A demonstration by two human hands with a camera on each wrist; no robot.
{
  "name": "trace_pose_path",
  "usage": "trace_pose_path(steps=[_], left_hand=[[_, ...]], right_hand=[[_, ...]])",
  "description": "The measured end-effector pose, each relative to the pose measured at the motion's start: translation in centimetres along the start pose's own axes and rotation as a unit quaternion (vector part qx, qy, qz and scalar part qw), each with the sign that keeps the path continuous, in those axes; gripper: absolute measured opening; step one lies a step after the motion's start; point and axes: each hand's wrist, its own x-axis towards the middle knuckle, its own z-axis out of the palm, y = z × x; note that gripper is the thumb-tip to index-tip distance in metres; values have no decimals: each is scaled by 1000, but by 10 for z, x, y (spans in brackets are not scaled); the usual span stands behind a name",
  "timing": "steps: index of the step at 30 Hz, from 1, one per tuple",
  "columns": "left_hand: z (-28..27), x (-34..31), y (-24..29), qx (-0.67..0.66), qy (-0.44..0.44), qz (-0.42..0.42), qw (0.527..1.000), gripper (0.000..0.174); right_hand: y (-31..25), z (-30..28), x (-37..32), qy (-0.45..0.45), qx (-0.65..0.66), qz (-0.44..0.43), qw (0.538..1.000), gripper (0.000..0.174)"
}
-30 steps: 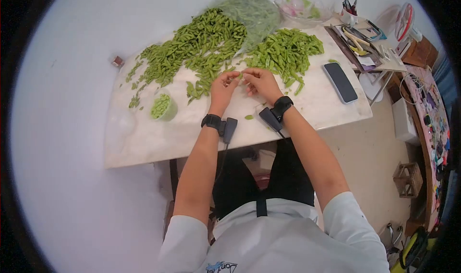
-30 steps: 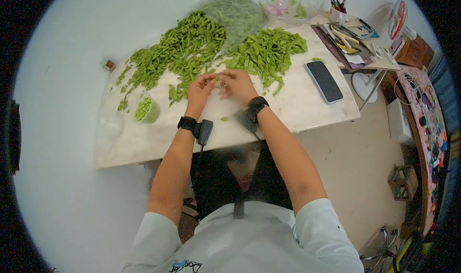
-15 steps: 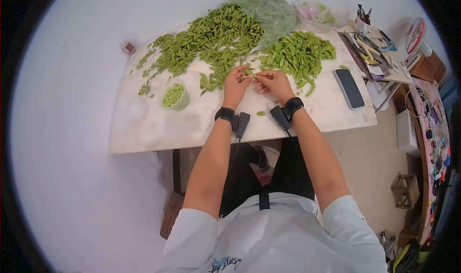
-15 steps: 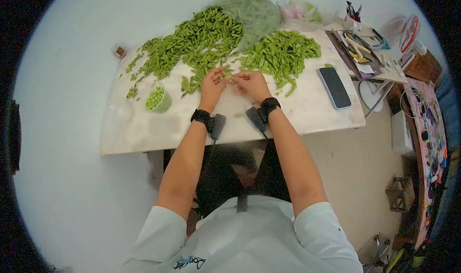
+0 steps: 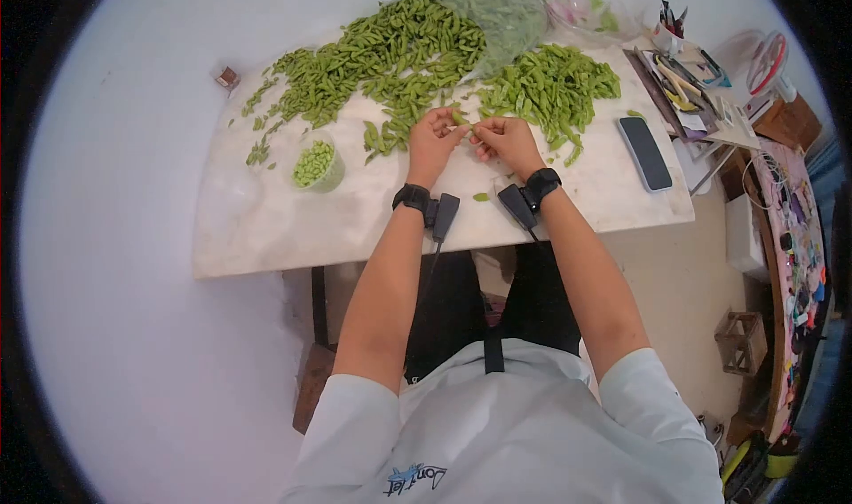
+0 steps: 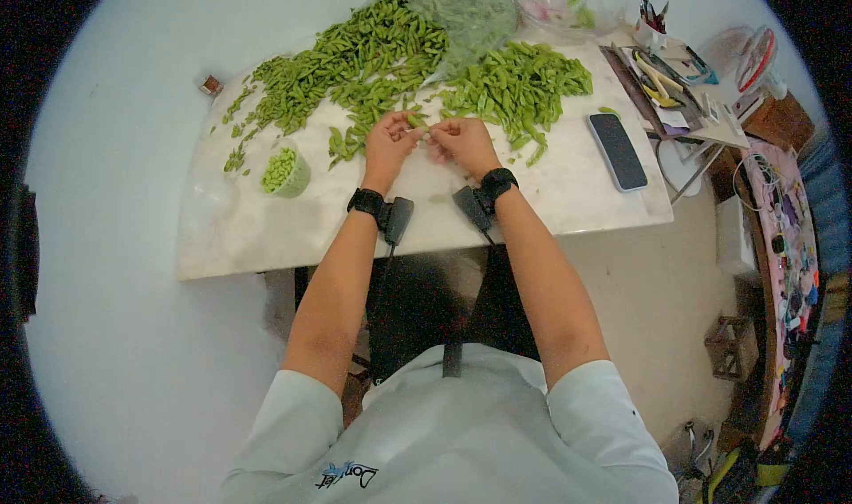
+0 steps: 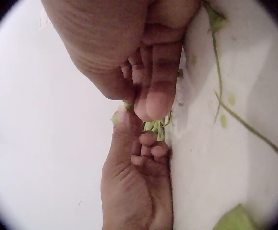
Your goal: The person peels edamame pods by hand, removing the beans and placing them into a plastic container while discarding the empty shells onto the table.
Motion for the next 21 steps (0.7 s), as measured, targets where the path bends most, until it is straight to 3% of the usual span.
trace_pose_path(steps=[5,11,21], left_hand=[[0,2,-7,-12,-3,11,1000,32],[0,-3,-3,63,-9,50,997,27],[-1,-7,3,-38,19,16,999,29]], right_hand=[[-1,2,1,15,9,8,1000,18],[4,1,-2,6,22,2,1000,15],[4,2,-2,7,45,16,999,13]])
